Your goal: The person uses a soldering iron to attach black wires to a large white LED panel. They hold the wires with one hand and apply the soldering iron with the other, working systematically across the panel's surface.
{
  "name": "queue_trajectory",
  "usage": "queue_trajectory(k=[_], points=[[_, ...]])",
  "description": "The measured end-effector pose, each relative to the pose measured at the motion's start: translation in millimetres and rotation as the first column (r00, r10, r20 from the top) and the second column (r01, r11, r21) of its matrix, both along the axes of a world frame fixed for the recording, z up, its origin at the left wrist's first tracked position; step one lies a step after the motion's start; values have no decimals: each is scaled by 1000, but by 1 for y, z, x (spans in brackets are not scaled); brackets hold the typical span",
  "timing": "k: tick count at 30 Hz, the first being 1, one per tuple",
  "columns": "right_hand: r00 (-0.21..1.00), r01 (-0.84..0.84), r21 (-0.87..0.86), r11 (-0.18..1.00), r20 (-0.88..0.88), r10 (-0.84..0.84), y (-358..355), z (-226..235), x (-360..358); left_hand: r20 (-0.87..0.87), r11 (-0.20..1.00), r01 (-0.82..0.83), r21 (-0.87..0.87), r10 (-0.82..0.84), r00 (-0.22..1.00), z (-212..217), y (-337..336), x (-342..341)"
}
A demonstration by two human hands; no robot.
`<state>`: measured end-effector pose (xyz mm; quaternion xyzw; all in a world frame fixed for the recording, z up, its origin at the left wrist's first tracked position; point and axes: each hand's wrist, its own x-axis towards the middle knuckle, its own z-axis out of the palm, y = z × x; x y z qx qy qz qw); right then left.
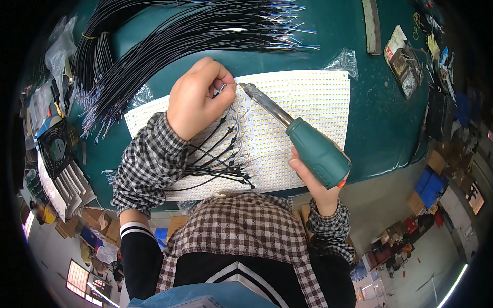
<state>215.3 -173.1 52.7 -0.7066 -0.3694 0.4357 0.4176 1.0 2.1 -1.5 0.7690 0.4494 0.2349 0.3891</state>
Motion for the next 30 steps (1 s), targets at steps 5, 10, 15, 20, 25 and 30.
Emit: queue_trajectory(k=[5,10,15,20,25,30], points=[[997,-65,39,997,36,64,-1,-2,4,-6,1000,1,0,-1,1000,0,0,0],[1000,-16,62,998,-20,17,-5,0,1,1,1000,2,5,-2,1000,-1,1,1],[996,24,60,998,-87,-19,-4,4,-1,-17,1000,0,-2,-1,1000,1,1,1],[995,5,84,996,-97,3,-5,2,1,-21,1000,-4,15,4,1000,6,-5,-3],[997,42,117,992,-70,-34,-2,4,4,-136,979,37,202,-10,991,49,-33,-15],[990,74,179,981,-133,-50,-1,4,4,-198,994,71,84,-53,979,32,-43,-18]])
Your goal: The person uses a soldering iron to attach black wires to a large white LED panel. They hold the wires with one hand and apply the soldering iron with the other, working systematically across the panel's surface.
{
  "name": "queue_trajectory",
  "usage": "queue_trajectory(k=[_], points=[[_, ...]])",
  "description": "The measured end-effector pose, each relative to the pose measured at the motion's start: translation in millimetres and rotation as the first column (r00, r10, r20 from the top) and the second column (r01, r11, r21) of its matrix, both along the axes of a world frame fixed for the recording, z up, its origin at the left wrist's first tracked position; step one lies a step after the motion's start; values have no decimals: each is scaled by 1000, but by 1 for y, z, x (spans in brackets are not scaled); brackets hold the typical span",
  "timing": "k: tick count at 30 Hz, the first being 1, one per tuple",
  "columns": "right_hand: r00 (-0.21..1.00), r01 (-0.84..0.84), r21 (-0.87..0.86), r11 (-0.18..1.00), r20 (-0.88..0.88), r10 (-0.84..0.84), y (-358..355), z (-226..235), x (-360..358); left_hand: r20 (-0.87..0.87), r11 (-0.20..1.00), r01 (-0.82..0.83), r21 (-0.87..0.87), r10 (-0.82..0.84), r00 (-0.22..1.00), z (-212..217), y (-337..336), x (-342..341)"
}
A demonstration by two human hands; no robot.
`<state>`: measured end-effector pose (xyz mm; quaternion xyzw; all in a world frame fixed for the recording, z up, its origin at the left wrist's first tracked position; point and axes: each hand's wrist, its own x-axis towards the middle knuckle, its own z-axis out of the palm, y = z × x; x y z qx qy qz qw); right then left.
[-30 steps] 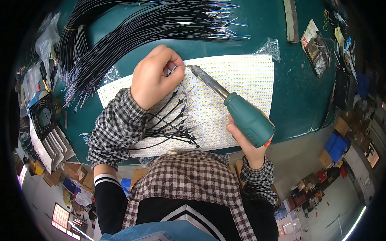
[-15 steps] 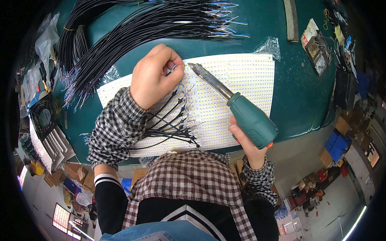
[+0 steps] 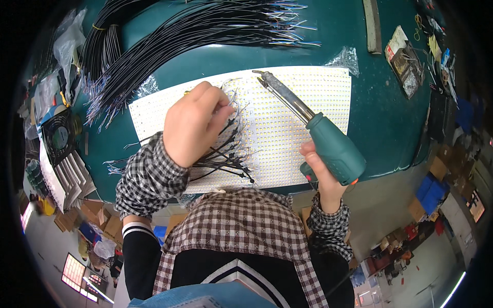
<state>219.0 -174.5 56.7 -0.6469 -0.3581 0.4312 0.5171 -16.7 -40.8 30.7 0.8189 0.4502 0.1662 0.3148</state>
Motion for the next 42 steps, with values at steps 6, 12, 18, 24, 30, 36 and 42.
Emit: queue_trajectory(k=[6,12,18,24,30,36,42], points=[[998,28,11,1000,-56,-27,-11,-7,6,-69,972,30,234,-14,998,-2,5,5],[997,22,13,1000,-79,-20,-15,-7,9,268,977,-42,-211,99,958,-11,21,9],[998,-16,17,1000,-55,17,-15,-7,9,267,971,-103,-215,160,950,-26,24,10],[996,-22,-16,1000,-85,20,-16,-5,5,251,951,-107,-289,183,951,-26,27,13],[996,-66,-60,996,-68,62,-20,-7,6,225,975,-124,-185,165,960,-28,24,16],[997,-56,-85,995,-64,51,-23,-6,2,242,980,-140,-140,171,955,-28,21,19],[992,-109,-132,985,54,117,-24,-10,6,180,981,-131,-145,156,971,-23,22,19]])
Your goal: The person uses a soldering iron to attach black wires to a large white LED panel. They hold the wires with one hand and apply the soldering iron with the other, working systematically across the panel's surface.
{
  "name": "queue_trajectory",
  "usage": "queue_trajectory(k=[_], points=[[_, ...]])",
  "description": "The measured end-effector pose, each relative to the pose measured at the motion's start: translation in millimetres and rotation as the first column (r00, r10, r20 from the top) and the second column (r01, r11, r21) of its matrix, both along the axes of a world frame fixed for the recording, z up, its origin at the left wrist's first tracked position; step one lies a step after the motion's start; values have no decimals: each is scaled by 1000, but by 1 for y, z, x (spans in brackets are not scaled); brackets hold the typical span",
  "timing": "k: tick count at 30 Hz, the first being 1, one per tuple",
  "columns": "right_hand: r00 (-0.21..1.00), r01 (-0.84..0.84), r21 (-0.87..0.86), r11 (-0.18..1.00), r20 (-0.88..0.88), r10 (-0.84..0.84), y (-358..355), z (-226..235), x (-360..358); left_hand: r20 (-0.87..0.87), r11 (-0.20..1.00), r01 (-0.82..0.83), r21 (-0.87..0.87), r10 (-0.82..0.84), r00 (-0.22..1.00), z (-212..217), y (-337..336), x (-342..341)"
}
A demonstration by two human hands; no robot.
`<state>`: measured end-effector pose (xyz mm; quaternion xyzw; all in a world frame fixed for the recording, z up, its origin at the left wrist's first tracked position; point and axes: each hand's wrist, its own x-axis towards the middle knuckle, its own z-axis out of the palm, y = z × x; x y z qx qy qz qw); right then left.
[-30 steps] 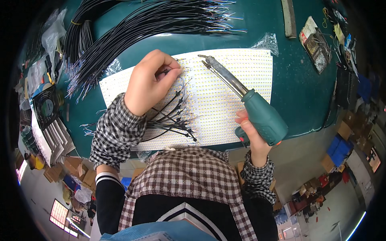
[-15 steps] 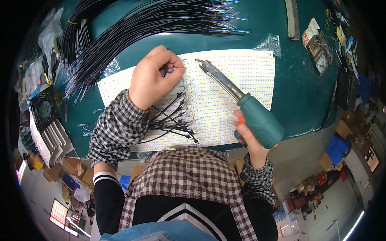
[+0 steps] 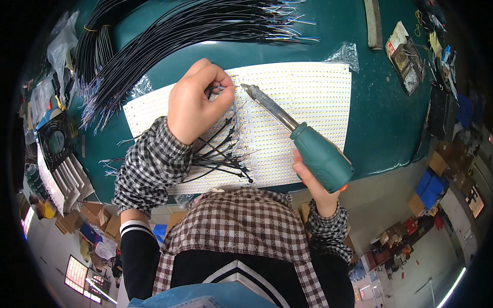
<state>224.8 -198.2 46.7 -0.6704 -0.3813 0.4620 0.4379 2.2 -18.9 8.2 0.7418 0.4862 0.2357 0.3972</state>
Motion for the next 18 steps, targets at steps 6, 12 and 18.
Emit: queue_trajectory(k=[6,12,18], points=[[999,0,-27,1000,36,1,4,3,-4,-11,1000,-3,25,3,1000,-1,-1,0],[999,17,-64,998,48,-14,4,3,-5,1,999,-7,42,7,1000,-3,-1,1],[998,13,-51,999,60,-10,5,4,-6,-6,998,-9,58,10,1000,-3,-2,1]])
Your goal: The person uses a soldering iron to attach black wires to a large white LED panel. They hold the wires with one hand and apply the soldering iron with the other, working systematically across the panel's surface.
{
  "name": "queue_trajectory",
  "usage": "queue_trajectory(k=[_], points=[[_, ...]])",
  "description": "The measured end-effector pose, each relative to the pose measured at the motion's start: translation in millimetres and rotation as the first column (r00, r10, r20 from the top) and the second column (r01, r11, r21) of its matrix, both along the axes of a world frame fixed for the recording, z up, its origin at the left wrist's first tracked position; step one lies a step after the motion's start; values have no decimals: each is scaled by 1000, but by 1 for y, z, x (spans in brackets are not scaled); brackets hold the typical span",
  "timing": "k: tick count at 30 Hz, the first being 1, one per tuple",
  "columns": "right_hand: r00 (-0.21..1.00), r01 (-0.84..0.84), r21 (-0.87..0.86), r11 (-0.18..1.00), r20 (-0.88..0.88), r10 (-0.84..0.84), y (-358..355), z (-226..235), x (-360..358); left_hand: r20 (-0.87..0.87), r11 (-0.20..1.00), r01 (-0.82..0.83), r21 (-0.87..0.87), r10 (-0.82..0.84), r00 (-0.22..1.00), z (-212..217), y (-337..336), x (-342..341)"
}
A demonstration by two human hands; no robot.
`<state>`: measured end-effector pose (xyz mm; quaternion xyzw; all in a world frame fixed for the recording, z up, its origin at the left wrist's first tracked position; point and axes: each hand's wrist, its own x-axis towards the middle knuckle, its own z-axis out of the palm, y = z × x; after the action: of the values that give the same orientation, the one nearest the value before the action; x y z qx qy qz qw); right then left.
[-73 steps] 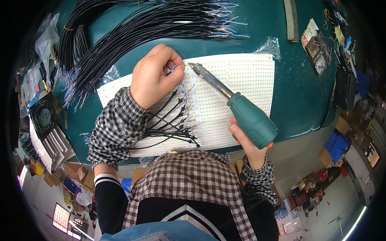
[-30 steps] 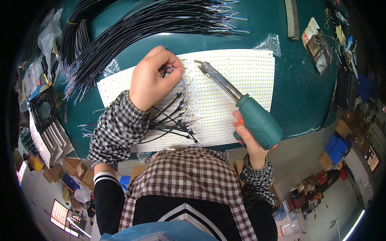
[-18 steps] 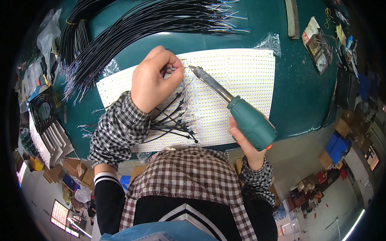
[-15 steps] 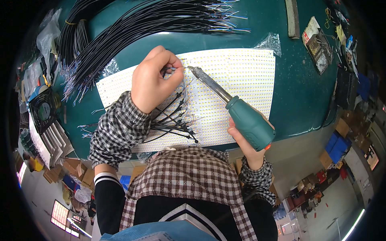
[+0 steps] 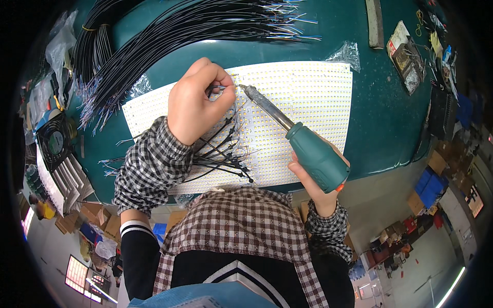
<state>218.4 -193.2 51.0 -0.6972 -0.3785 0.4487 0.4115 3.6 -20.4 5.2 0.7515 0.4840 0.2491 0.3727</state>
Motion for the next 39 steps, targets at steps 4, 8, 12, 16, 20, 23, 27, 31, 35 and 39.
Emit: queue_trajectory(k=[4,8,12,16,20,23,27,31,35,39], points=[[1000,-11,53,999,2,11,1,-1,0,12,1000,-4,13,3,1000,-1,0,1],[999,-35,94,995,12,34,-4,-5,5,21,999,-3,39,2,1000,-2,0,1],[999,4,92,996,-40,-1,-5,-5,4,26,999,-8,39,7,1000,-2,-1,1],[1000,7,67,998,-30,-5,-6,-4,4,0,1000,-3,3,3,1000,1,-3,-1],[998,59,102,993,-44,-54,-9,-4,5,12,954,4,299,-8,1000,18,-12,-11],[997,64,74,995,-35,-62,-4,3,4,-46,978,75,195,-67,997,31,-34,-23],[996,79,157,984,-55,-71,0,4,1,-134,991,111,-74,-120,984,30,-39,-21],[997,58,199,978,-65,-46,-4,1,5,-26,973,93,-212,-101,995,25,-36,-21],[989,115,191,975,-111,-95,-7,1,5,30,982,61,-179,-56,998,31,-30,-21],[981,128,238,963,-173,-87,-10,-3,8,-23,996,48,-80,-50,998,25,-21,-23]])
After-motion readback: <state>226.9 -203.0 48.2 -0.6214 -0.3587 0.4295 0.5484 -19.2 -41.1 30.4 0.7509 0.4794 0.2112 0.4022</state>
